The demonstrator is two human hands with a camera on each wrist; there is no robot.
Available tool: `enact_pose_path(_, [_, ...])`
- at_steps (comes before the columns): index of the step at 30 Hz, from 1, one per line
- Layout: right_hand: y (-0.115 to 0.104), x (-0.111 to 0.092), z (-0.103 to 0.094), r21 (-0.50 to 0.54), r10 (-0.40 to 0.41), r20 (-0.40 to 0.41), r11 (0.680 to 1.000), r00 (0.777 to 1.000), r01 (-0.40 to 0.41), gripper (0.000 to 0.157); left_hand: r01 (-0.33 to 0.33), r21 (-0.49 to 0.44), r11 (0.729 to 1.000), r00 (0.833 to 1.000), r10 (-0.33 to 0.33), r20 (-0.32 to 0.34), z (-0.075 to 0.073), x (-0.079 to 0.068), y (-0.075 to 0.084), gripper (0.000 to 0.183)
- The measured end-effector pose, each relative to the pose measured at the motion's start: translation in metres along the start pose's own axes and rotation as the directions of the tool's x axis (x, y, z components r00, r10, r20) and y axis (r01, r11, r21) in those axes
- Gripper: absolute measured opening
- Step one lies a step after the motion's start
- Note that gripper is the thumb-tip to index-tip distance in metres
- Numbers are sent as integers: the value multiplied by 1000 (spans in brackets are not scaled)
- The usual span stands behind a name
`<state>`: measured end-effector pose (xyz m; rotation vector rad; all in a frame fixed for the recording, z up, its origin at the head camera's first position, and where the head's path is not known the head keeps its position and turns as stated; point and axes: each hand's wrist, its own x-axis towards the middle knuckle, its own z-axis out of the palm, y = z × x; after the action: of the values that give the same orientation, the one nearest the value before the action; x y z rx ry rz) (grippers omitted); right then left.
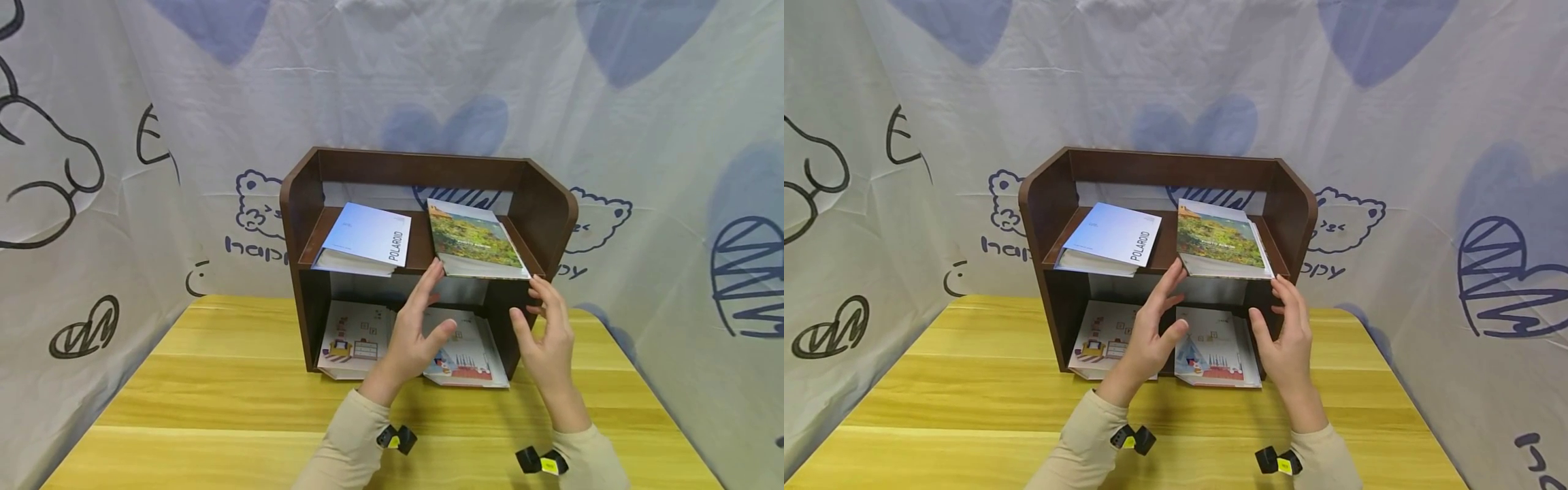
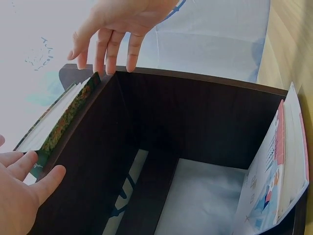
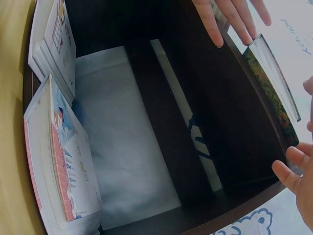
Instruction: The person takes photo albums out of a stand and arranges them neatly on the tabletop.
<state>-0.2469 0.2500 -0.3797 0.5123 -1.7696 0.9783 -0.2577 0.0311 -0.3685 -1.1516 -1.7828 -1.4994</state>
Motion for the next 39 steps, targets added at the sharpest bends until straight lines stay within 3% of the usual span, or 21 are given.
enact_pose_path(22, [-14, 6, -4, -41, 21, -84, 999, 996, -25, 43, -62, -14, 998, 996, 61, -59, 3, -4, 7, 82])
enact_pose_path(39, [-11, 13, 0, -108, 141, -146, 982, 979, -157, 26, 19, -60, 998, 987, -28, -157, 1, 4, 3, 70])
